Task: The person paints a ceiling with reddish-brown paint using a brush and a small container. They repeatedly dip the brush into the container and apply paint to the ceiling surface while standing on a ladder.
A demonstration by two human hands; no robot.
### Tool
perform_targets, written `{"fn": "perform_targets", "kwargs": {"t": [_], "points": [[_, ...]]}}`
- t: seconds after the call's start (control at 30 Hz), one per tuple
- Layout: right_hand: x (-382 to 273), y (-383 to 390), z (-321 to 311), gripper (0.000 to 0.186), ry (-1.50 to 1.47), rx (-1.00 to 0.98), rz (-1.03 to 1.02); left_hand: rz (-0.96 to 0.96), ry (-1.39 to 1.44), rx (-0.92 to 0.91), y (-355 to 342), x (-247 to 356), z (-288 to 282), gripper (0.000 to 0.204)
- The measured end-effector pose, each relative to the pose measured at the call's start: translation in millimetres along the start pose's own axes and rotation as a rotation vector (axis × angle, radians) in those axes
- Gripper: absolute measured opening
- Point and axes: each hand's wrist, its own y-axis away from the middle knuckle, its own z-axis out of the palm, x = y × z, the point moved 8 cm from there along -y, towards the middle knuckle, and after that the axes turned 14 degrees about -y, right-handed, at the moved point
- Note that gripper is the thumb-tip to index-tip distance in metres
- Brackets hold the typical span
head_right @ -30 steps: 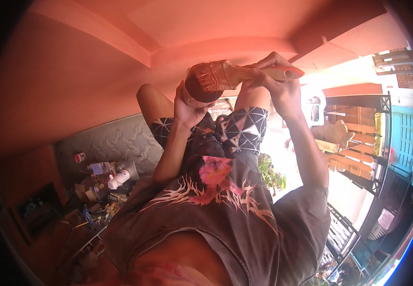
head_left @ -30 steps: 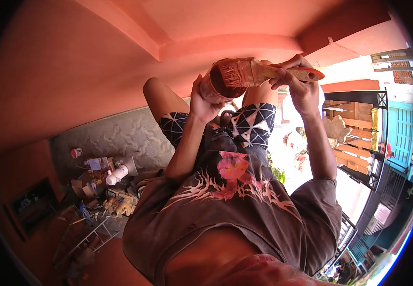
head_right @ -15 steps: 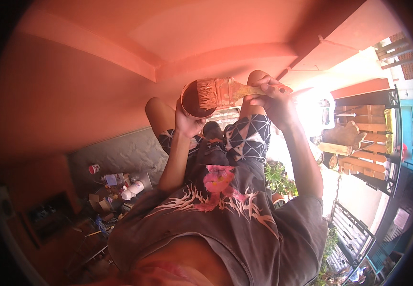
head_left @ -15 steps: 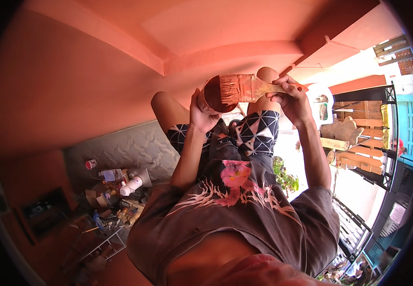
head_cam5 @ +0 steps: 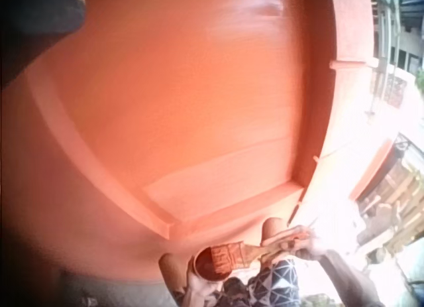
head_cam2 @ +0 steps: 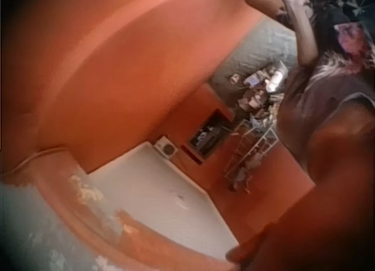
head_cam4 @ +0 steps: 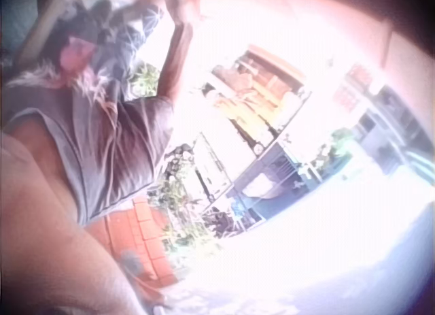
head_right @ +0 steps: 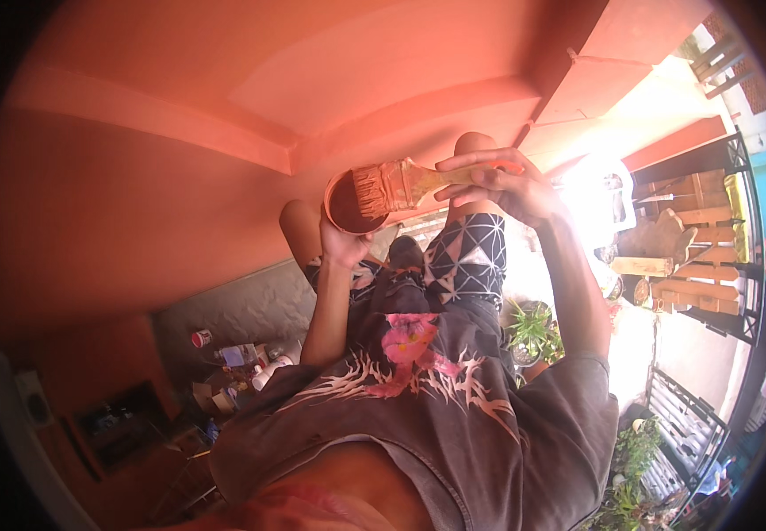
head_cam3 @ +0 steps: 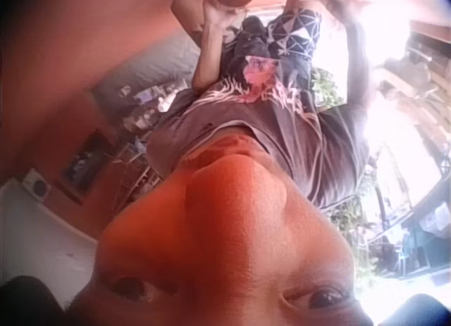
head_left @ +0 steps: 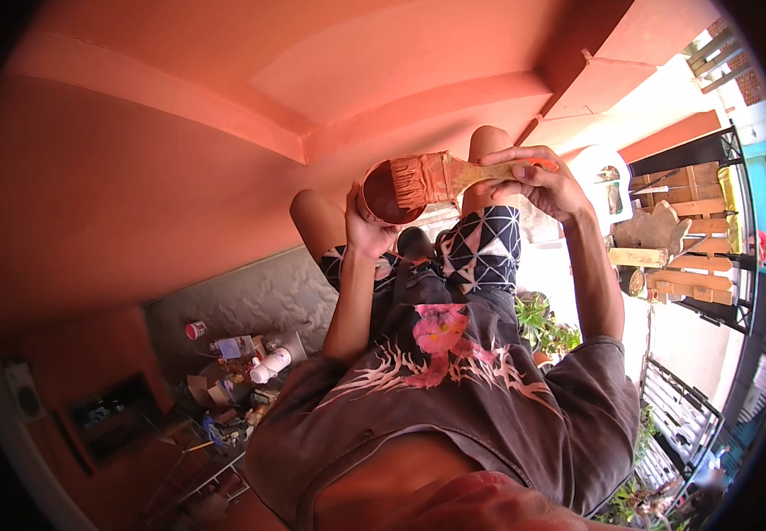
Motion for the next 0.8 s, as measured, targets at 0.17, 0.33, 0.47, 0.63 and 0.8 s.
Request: {"fn": "perform_targets", "kwargs": {"t": [0.17,0.33,0.47,0.63,0.8], "points": [[4.4,-11.5,-6.5,0.038,-0.060,0.030,-0.111,-0.010,0.035,0.034,-4.9,-3.8,-7.6,0.063],[13.1,-25.9,-6.0,0.022,-0.059,0.218,-0.244,0.024,-0.012,-0.061,-8.8,2.8,-8.0,0.065],[23.1,-40.2,0.9,0.016,-0.114,0.240,-0.256,0.056,0.033,-0.052,-1.5,11.1,15.5,0.066],[37.5,-56.0,1.2,0.012,-0.155,0.197,-0.182,0.082,0.019,-0.067,0.5,15.1,-4.8,0.067],[47.3,-63.3,3.5,0.013,-0.232,0.161,-0.197,0.108,0.036,-0.006,3.7,18.7,-15.6,0.066]]}}
